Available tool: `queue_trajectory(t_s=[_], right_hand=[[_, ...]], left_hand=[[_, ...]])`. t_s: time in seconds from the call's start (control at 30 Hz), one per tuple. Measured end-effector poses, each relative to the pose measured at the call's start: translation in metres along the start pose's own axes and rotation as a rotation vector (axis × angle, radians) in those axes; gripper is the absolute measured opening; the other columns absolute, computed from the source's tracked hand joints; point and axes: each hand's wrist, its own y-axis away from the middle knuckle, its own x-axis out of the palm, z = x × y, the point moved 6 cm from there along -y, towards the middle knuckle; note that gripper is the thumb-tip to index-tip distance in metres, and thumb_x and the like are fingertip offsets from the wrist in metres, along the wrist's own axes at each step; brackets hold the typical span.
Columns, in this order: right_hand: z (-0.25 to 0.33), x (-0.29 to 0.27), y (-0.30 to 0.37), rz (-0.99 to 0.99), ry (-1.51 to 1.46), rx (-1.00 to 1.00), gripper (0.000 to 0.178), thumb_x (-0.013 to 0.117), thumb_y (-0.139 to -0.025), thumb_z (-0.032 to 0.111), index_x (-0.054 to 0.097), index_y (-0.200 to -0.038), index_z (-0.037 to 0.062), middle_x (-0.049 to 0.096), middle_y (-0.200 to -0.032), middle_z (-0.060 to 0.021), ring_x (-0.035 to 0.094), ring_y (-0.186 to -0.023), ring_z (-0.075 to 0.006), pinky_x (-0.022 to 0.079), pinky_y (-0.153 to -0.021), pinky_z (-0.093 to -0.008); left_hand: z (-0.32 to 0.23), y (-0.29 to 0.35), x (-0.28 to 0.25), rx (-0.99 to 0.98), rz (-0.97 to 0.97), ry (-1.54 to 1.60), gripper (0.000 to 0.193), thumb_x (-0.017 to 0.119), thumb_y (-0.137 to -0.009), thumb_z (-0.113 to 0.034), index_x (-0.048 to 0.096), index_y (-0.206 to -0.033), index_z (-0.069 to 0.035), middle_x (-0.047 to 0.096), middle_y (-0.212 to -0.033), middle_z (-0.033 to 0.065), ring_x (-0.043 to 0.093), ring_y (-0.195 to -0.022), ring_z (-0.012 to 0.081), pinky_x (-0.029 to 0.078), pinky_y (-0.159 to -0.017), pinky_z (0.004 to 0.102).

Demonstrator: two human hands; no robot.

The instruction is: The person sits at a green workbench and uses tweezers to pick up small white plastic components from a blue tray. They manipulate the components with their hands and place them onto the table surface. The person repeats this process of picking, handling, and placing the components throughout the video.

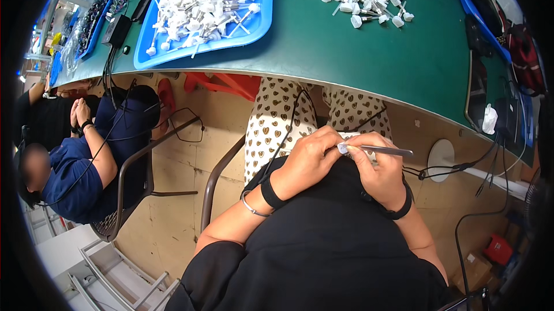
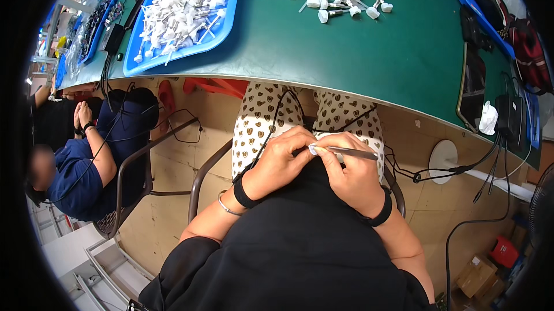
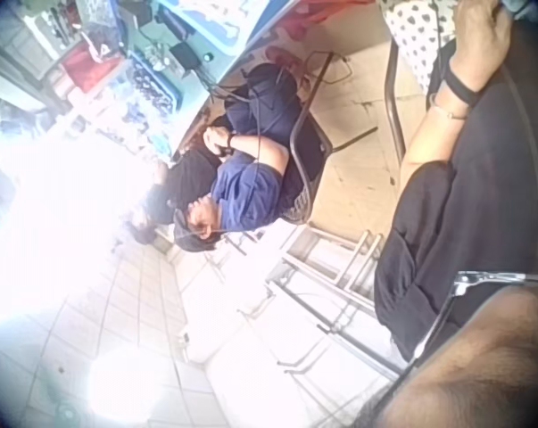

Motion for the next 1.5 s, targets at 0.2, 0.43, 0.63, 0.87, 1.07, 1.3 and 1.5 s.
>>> queue_trajectory(t_s=[0.2,0.43,0.63,0.87,1.07,1.3,1.5], right_hand=[[0.007,0.000,-0.003,0.094,0.083,-0.151,0.008,0.072,-0.089,-0.001,0.069,-0.096,-0.0002,0.070,-0.088,-0.0126,0.067,-0.075,-0.0292,0.054,-0.067,-0.0367],[-0.012,-0.007,0.009,-0.097,-0.332,0.109,0.017,0.074,-0.092,0.001,0.068,-0.108,-0.0016,0.074,-0.100,-0.0120,0.072,-0.089,-0.0170,0.057,-0.080,-0.0294],[-0.016,-0.022,0.015,-0.204,-0.427,0.119,0.018,0.071,-0.093,-0.002,0.065,-0.110,-0.0028,0.071,-0.109,-0.0146,0.071,-0.094,-0.0191,0.057,-0.083,-0.0295],[-0.008,-0.033,0.015,-0.217,-0.442,0.097,0.020,0.072,-0.093,-0.003,0.063,-0.111,-0.0016,0.071,-0.107,-0.0142,0.070,-0.095,-0.0189,0.057,-0.084,-0.0301],[-0.002,-0.043,0.015,-0.222,-0.455,0.057,0.020,0.072,-0.093,-0.003,0.063,-0.111,-0.0024,0.071,-0.108,-0.0153,0.070,-0.096,-0.0200,0.057,-0.085,-0.0308],[-0.015,-0.057,0.023,-0.305,-0.400,0.075,0.017,0.065,-0.096,-0.005,0.064,-0.113,-0.0020,0.069,-0.112,-0.0132,0.067,-0.097,-0.0154,0.054,-0.087,-0.0272],[-0.020,-0.056,0.026,-0.267,-0.422,0.039,0.016,0.061,-0.100,-0.003,0.059,-0.115,-0.0035,0.067,-0.114,-0.0168,0.067,-0.100,-0.0198,0.056,-0.090,-0.0313]], left_hand=[[0.003,0.000,0.001,0.004,0.038,-0.043,0.012,0.072,-0.086,0.003,0.070,-0.098,0.002,0.066,-0.089,0.0121,0.065,-0.080,0.0271,0.052,-0.070,0.0350],[0.008,-0.001,-0.005,-0.099,-0.010,0.108,0.007,0.073,-0.091,0.000,0.072,-0.098,0.001,0.068,-0.092,0.0080,0.064,-0.079,0.0168,0.053,-0.070,0.0288],[-0.040,-0.015,-0.045,0.133,-0.156,0.066,0.009,0.070,-0.090,0.003,0.071,-0.099,0.001,0.070,-0.095,0.0082,0.068,-0.085,0.0155,0.054,-0.072,0.0281],[-0.104,-0.068,-0.224,0.296,-0.779,-0.804,0.045,0.075,-0.088,-0.007,0.064,-0.131,-0.004,0.061,-0.133,0.0200,0.062,-0.116,0.0293,0.050,-0.098,0.0374],[-0.122,-0.105,-0.173,0.448,-0.534,-0.797,0.048,0.078,-0.084,-0.007,0.065,-0.131,-0.007,0.063,-0.134,0.0196,0.059,-0.125,0.0361,0.046,-0.107,0.0442],[-0.132,-0.203,-0.009,0.413,0.097,-0.823,0.021,0.066,-0.077,-0.003,0.074,-0.096,0.002,0.069,-0.107,0.0219,0.066,-0.106,0.0397,0.056,-0.092,0.0462],[-0.065,-0.303,0.055,0.130,0.216,-1.205,0.032,0.073,-0.087,-0.032,0.079,-0.115,-0.018,0.071,-0.122,0.0040,0.056,-0.119,0.0257,0.044,-0.095,0.0375]])
